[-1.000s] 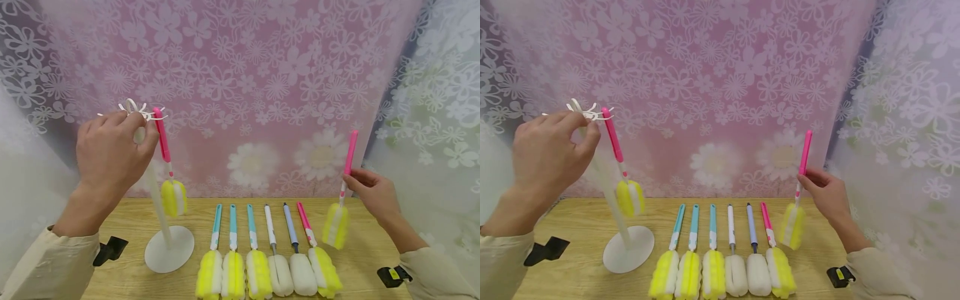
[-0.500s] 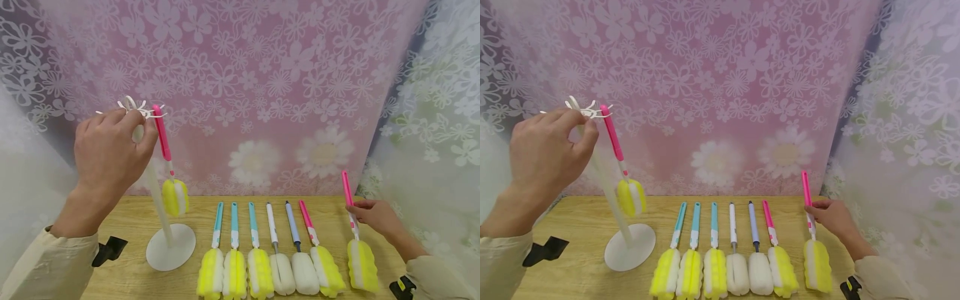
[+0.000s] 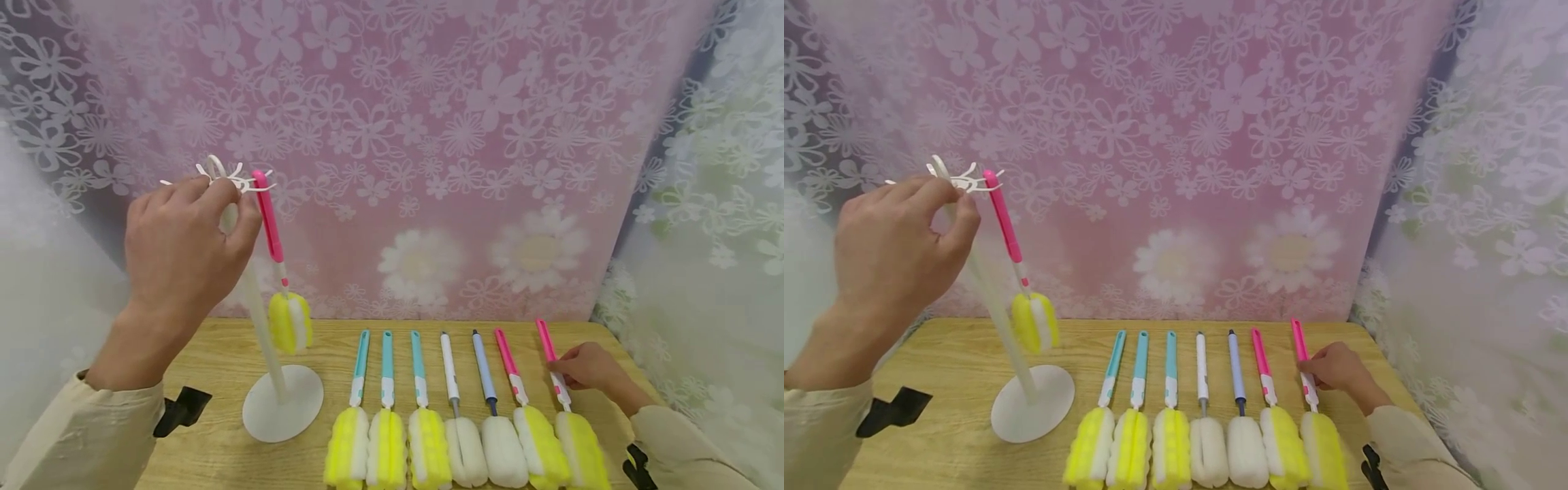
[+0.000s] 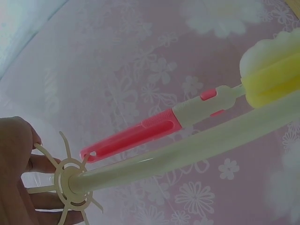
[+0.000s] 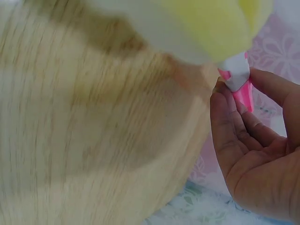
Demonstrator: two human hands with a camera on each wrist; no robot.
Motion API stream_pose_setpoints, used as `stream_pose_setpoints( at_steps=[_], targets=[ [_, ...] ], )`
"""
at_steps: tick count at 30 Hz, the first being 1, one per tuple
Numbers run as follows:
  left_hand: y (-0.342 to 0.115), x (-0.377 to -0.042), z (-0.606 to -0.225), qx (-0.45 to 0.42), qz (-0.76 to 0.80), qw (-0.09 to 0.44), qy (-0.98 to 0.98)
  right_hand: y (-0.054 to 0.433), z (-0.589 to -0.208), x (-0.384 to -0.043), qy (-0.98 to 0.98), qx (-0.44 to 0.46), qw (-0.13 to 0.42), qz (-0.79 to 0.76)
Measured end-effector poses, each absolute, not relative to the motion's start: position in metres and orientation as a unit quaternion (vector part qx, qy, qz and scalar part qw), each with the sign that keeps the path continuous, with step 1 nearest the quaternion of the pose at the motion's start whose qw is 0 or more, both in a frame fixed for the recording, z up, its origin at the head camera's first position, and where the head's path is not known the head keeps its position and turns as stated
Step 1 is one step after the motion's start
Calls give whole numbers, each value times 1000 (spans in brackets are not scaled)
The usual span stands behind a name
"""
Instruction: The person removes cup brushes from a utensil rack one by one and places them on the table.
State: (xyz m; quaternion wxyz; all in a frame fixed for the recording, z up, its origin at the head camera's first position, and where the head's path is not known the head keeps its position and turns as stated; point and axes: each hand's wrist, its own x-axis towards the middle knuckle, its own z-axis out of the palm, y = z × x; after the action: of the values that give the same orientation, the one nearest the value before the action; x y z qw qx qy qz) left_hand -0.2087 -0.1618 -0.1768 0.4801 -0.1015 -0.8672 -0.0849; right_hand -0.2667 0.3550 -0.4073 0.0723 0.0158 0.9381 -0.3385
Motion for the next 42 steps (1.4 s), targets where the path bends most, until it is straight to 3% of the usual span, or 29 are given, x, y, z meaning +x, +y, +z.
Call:
stream_pose_setpoints(
  at_steps=[28,31,42],
  targets=[
    [-164,-206,-178,-115,-78,488,-862,356,-420,-265,929,13,99,-356],
    [-167,-205,-178,-119,-73,484,-864,352,-413,-265,924,-3,87,-372],
    [-171,-197,-164,-116,-91,385,-911,285,-345,-262,881,-92,29,-464]
  ],
)
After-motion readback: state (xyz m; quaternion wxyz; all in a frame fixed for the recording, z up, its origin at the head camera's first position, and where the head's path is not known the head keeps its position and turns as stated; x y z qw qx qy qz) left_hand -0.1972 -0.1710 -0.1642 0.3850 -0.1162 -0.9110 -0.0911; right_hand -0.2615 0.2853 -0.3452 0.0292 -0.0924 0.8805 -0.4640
